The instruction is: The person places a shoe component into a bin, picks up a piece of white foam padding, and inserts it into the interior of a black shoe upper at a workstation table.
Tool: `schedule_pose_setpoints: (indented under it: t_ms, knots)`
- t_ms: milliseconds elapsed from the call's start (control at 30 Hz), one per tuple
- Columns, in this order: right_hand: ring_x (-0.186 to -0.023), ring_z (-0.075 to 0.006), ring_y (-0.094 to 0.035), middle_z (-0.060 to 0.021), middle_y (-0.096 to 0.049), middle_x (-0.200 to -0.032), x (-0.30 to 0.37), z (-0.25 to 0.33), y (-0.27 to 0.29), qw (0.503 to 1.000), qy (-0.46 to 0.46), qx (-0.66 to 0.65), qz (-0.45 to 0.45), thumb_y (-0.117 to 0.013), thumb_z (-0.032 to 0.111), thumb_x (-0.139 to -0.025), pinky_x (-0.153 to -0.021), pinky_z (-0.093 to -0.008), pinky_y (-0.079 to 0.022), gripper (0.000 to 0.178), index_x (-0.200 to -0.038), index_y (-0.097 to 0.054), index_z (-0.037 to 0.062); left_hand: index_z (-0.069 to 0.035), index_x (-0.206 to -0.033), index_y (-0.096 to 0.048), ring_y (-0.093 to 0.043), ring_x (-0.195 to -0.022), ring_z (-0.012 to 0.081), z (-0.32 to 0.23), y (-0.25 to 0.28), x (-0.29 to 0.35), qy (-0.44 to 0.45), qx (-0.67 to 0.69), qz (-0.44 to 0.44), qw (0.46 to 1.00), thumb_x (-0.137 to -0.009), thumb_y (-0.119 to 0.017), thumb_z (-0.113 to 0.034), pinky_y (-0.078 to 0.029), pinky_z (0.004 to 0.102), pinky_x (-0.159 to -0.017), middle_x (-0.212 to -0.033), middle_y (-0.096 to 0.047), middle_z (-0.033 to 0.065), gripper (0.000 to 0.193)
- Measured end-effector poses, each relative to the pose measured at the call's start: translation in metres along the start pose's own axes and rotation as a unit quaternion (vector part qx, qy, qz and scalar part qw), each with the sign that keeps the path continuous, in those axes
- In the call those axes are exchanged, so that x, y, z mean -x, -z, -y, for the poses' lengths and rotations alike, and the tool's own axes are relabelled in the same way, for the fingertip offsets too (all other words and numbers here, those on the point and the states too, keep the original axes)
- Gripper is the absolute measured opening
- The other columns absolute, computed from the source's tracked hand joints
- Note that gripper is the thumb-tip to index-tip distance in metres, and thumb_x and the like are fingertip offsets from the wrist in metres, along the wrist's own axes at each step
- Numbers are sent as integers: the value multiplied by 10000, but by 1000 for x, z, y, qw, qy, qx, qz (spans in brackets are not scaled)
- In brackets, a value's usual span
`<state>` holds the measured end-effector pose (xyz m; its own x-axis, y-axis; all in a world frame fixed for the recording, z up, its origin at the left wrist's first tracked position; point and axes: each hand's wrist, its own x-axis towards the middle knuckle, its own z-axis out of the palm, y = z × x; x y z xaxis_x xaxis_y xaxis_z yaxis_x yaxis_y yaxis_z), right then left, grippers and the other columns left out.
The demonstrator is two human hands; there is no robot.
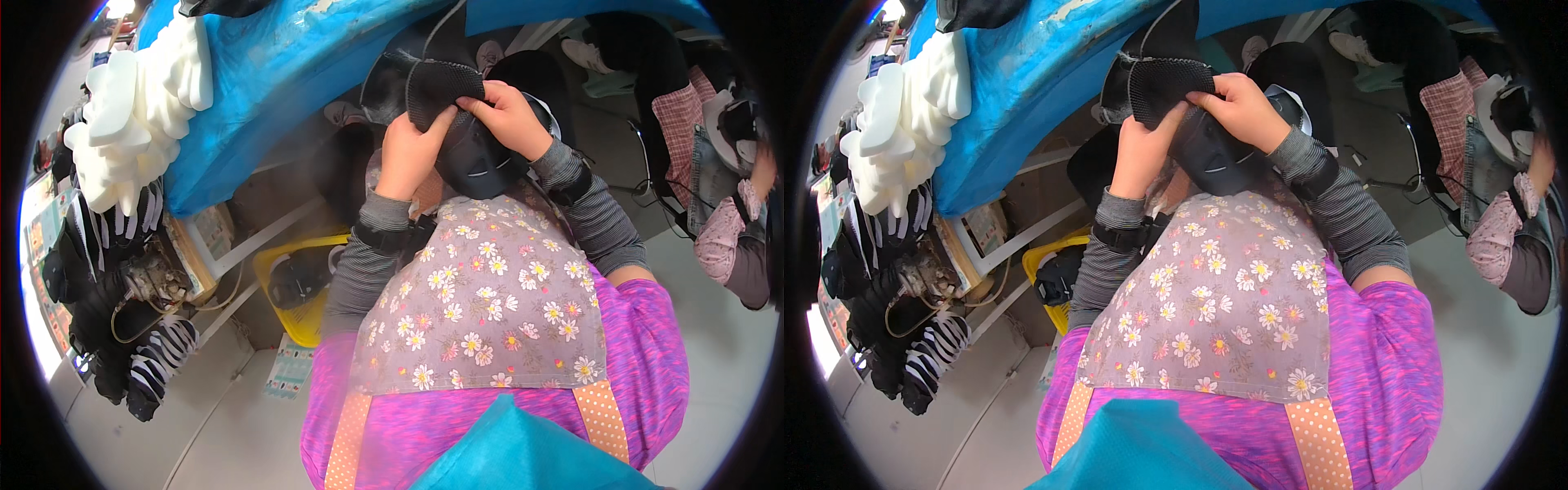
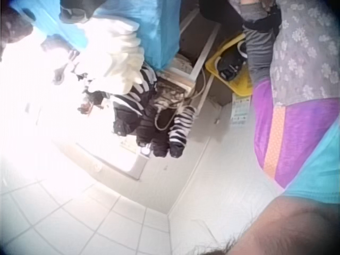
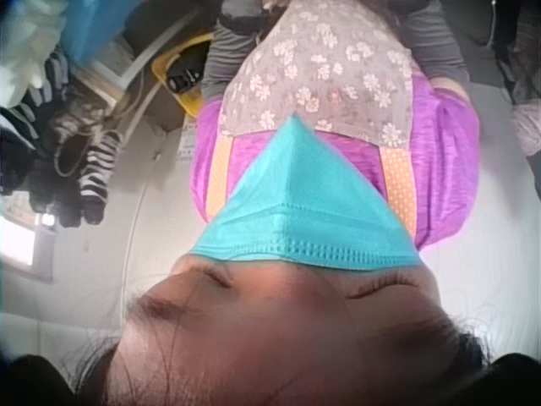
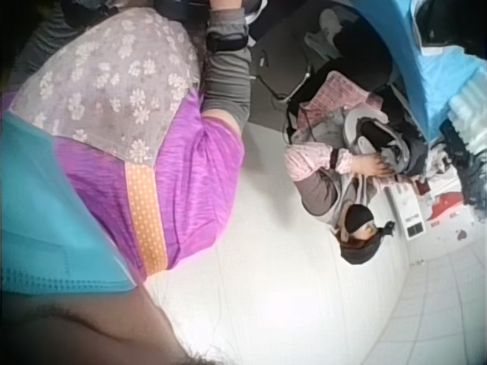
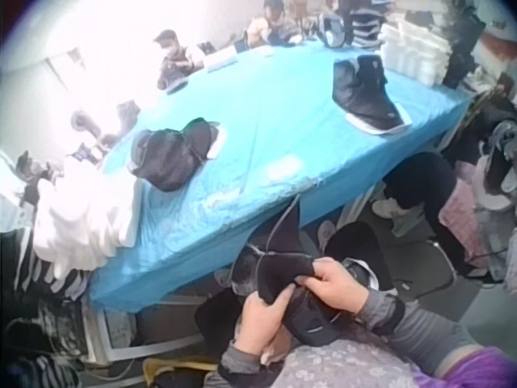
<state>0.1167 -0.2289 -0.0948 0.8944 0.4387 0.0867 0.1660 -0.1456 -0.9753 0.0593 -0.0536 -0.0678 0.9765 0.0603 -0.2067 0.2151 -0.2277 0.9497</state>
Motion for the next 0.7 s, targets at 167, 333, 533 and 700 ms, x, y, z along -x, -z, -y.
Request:
schedule_pose_setpoints:
  t_ms: [167,333,533,700]
  knots:
    - [-884,-137,-560,-86,-620,-977,12,35,17,956,100,153,-228,-728,133,-817,-795,-274,-451,373,-1142,-591,13,34,-1199,-576,-656,-957,199,3,6,9,26,32,25,999,-891,-652,-210,-500,310,-829,-1077,-680,142,399]
    - [-582,-76,-546,0,-553,-600,100,7,51,975,-202,-90,17,-609,313,-940,-543,-218,-415,390,-678,-593,24,8,-1470,-178,-512,-1213,252,-14,12,26,-23,76,5,997,-850,-689,-126,-422,329,-1005,-1338,-496,196,815]
    - [-905,-141,-605,-84,-643,-1034,126,-58,22,927,-331,-140,102,-562,381,-953,-817,-297,-487,403,-1124,-589,17,-74,-1496,-204,-410,-1319,268,-19,40,34,9,393,57,918,-797,-607,-29,-394,339,-1032,-1469,-325,127,808]
    - [-1115,-205,-550,-87,-560,-1272,91,-27,-9,794,-282,-534,73,-609,197,-901,-1005,-358,-415,509,-1355,-452,30,51,-1365,-441,-529,-1184,197,-11,61,42,21,132,142,981,-902,-539,-85,-421,295,-968,-1283,-565,123,493]
